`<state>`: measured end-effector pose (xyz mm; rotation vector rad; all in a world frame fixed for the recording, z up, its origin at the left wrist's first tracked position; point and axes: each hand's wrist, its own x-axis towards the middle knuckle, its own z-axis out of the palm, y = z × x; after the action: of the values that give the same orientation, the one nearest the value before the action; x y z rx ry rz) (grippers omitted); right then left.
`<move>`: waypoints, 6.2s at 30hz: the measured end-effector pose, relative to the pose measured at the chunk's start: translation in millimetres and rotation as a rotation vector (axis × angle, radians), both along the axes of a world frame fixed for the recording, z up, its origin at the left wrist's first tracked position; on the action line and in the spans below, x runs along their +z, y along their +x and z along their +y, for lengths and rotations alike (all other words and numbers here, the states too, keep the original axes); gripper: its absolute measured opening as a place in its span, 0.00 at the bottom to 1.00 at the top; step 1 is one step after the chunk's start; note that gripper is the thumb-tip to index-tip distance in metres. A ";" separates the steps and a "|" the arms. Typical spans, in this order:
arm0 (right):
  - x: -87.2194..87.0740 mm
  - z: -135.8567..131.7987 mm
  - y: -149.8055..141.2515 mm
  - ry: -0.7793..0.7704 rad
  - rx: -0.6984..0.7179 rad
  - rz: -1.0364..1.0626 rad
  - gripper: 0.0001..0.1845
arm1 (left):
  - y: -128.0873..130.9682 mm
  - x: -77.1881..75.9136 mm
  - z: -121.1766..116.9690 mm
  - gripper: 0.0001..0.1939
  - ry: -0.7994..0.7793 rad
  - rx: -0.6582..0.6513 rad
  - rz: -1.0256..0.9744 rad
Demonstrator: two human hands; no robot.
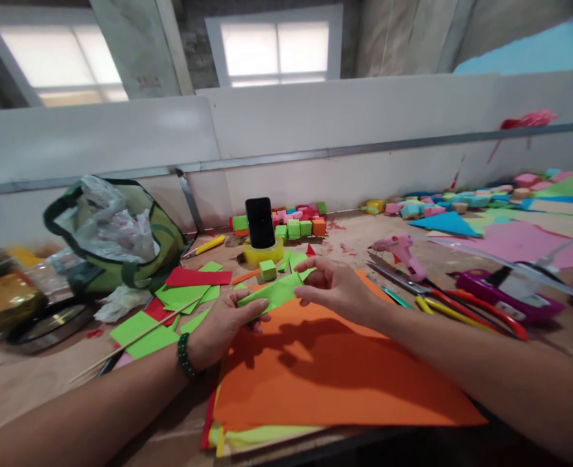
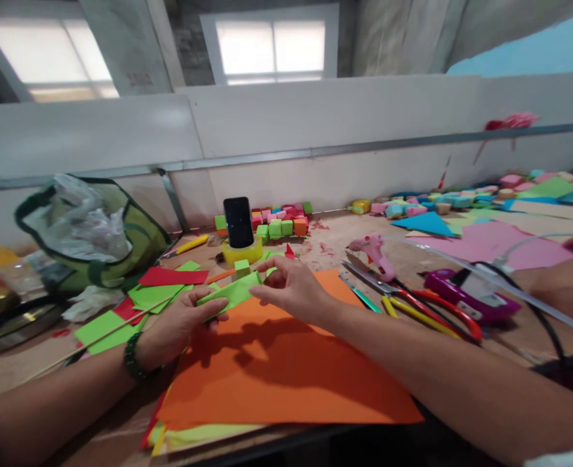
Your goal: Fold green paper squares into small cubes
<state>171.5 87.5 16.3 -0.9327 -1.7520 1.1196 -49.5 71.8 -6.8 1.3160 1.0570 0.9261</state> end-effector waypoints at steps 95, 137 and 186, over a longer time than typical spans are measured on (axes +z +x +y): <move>7.3 -17.5 -7.1 -0.273 0.179 -0.064 0.06 | 4.8 2.8 -14.5 0.19 -0.293 -0.567 0.010; 5.2 -18.8 -8.9 -0.272 0.155 -0.205 0.17 | 3.9 6.2 -10.8 0.17 -0.287 -0.469 -0.029; -11.0 40.7 16.0 -0.050 0.069 -1.063 0.24 | -3.4 5.5 -44.4 0.18 0.936 -0.475 1.258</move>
<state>187.5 128.3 5.3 -1.6945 -2.5889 0.7196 -53.0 27.3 -1.3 2.9728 1.0915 0.0688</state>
